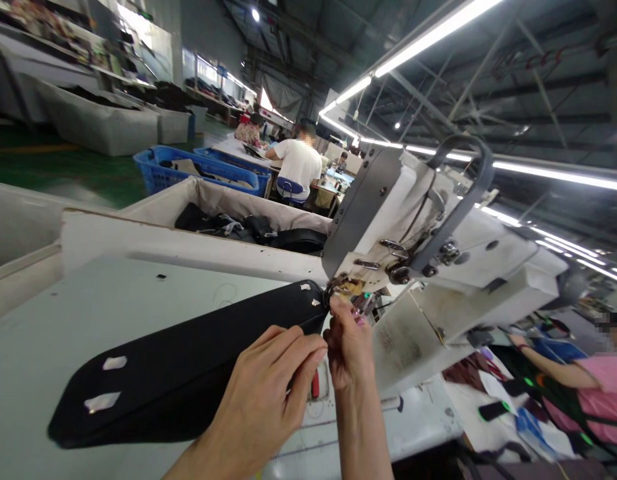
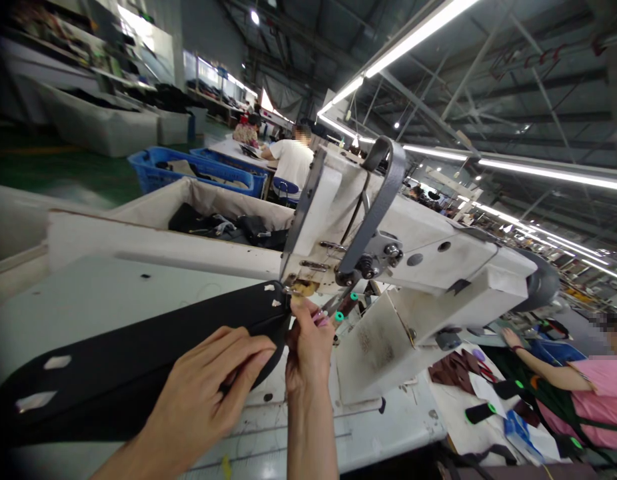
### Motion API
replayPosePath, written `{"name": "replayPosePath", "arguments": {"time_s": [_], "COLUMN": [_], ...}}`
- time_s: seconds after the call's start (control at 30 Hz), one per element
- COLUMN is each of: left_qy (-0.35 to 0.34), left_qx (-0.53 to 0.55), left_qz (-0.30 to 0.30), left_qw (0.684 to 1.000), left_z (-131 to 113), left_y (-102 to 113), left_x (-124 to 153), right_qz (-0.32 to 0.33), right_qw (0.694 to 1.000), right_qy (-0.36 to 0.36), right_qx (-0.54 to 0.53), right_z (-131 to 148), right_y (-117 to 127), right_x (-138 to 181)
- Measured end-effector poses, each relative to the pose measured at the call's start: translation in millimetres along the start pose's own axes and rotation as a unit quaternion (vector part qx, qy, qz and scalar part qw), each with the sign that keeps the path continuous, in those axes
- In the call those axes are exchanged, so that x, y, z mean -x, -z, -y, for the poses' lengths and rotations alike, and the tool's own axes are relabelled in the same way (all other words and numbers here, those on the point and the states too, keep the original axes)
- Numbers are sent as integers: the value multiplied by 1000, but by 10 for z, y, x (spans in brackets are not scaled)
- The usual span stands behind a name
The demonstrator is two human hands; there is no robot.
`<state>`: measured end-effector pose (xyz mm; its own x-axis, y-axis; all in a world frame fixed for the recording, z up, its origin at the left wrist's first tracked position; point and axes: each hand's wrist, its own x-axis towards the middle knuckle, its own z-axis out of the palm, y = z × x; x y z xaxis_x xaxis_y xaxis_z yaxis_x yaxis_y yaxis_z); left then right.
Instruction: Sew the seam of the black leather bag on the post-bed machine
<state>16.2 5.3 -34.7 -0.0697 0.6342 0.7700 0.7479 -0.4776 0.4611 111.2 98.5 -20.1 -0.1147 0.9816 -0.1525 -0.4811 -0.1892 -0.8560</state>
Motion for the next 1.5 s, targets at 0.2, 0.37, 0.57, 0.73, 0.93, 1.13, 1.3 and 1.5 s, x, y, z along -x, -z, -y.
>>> {"name": "replayPosePath", "arguments": {"time_s": [0.2, 0.37, 0.57, 0.73, 0.93, 1.13, 1.3, 1.5], "left_qy": [4, 8, 4, 2, 6, 0, 1, -3], "left_qx": [-6, -9, -15, -21, -25, -29, -40, -41], "left_qz": [10, 15, 9, 13, 12, 3, -2, 1], "left_qw": [1000, 1000, 1000, 1000, 1000, 1000, 999, 999], "left_z": [14, 24, 8, 1, 0, -12, -4, -15], "left_y": [-2, 3, 10, 17, 23, -6, -21, 11], "left_x": [3, 16, 23, 4, -2, -6, -10, -15], "right_qz": [29, 38, 16, 67, 80, 59, 58, 84], "right_qw": [997, 996, 996, 994, 991, 993, 993, 990], "right_qy": [-42, -45, -54, -52, -67, -66, -71, -84], "right_qx": [-50, -66, -63, -66, -84, -72, -69, -70], "right_z": [49, 48, 67, 91, 64, 54, 86, 92], "right_y": [34, 34, 11, 43, 85, 84, 92, 101], "right_x": [-20, -16, -17, -35, -65, -103, -104, -93]}}
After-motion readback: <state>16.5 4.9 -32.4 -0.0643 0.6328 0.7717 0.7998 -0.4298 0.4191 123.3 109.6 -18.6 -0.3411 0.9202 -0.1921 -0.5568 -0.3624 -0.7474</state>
